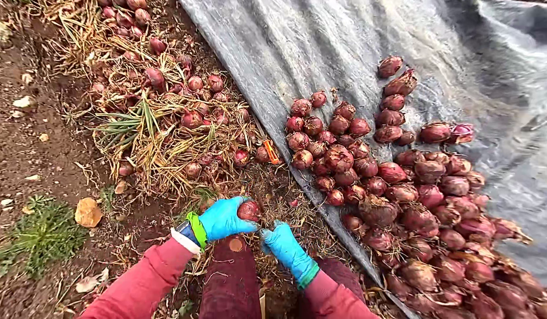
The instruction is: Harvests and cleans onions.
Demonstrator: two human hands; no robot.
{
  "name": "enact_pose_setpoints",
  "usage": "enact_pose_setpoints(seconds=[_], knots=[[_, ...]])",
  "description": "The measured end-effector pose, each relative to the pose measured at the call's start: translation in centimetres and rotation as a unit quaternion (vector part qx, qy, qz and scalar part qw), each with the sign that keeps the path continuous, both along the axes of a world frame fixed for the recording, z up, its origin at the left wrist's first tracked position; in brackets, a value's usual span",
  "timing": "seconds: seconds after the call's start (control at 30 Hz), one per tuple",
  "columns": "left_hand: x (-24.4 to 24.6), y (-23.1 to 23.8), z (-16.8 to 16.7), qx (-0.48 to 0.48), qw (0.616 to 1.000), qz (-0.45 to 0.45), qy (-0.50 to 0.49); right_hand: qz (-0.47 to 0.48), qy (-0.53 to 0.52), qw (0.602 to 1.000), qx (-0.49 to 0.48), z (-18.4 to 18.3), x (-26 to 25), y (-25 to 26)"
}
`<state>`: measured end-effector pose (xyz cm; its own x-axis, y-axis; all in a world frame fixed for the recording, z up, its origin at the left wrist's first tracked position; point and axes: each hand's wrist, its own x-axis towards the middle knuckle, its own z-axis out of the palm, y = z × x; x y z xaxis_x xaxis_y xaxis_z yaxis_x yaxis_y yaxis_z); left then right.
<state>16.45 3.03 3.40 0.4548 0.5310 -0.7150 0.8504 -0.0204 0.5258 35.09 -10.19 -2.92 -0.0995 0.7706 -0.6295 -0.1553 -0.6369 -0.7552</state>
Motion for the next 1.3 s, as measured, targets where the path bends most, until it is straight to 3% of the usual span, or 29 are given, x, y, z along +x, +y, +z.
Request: enact_pose_setpoints(seconds=[0.07,0.17,0.3,0.37,0.47,0.53,0.6,0.67,0.73,0.8,0.87,0.93,1.03,1.1,1.17,1.23,1.3], knots=[[0.6,-1.6,2.0,-0.038,0.997,0.03,-0.052,-0.016,-0.011,0.999,0.047,0.9,0.3,-0.3],[1.8,-3.2,4.9,-0.07,0.992,-0.026,-0.105,-0.029,-0.05,0.988,0.146,2.9,1.4,-1.9],[3.6,-5.0,7.9,0.053,0.98,-0.18,-0.064,0.004,-0.146,0.979,0.145,6.5,4.9,-5.2],[4.2,-6.5,9.2,0.123,0.966,-0.216,-0.066,-0.001,-0.102,0.984,0.145,7.8,7.1,-7.7],[6.0,-9.0,9.8,0.161,0.973,-0.096,-0.136,-0.119,0.061,0.977,0.163,8.4,9.5,-12.3],[8.3,-10.8,10.5,0.174,0.974,-0.038,-0.142,-0.14,0.001,0.979,0.149,8.0,10.6,-14.8],[11.8,-14.3,12.4,0.174,0.972,-0.146,-0.06,-0.027,-0.096,0.987,0.126,7.7,11.8,-17.7],[16.2,-18.1,13.2,0.162,0.931,-0.328,0.022,0.021,-0.139,0.981,0.136,8.4,12.8,-19.6],[19.4,-19.5,12.3,0.152,0.908,-0.39,0.018,-0.049,-0.155,0.976,0.143,8.9,13.5,-21.5],[20.5,-16.8,11.3,0.177,0.932,-0.317,0.0,-0.172,-0.16,0.961,0.146,8.4,14.5,-22.7],[17.3,-12.7,9.8,0.206,0.96,-0.187,0.008,-0.294,-0.145,0.934,0.14,6.9,15.0,-23.0],[9.0,-9.4,7.6,0.216,0.969,-0.09,0.073,-0.351,-0.132,0.92,0.116,4.9,15.5,-21.9],[-7.7,-8.3,3.4,0.138,0.924,-0.142,0.327,-0.311,-0.11,0.943,0.046,1.7,14.9,-19.1],[-12.4,-8.7,2.4,0.041,0.899,-0.136,0.413,-0.259,-0.075,0.963,0.013,-0.4,13.3,-16.4],[-10.7,-8.0,1.2,0.028,0.939,-0.054,0.339,-0.208,-0.049,0.977,-0.006,-2.0,11.2,-13.1],[-6.7,-7.3,-2.0,0.1,0.963,0.014,0.25,-0.163,-0.043,0.985,-0.023,-2.3,9.0,-10.3],[-3.7,-5.3,-7.6,0.162,0.96,-0.029,0.225,-0.131,-0.057,0.989,-0.032,-1.8,7.2,-8.0]])
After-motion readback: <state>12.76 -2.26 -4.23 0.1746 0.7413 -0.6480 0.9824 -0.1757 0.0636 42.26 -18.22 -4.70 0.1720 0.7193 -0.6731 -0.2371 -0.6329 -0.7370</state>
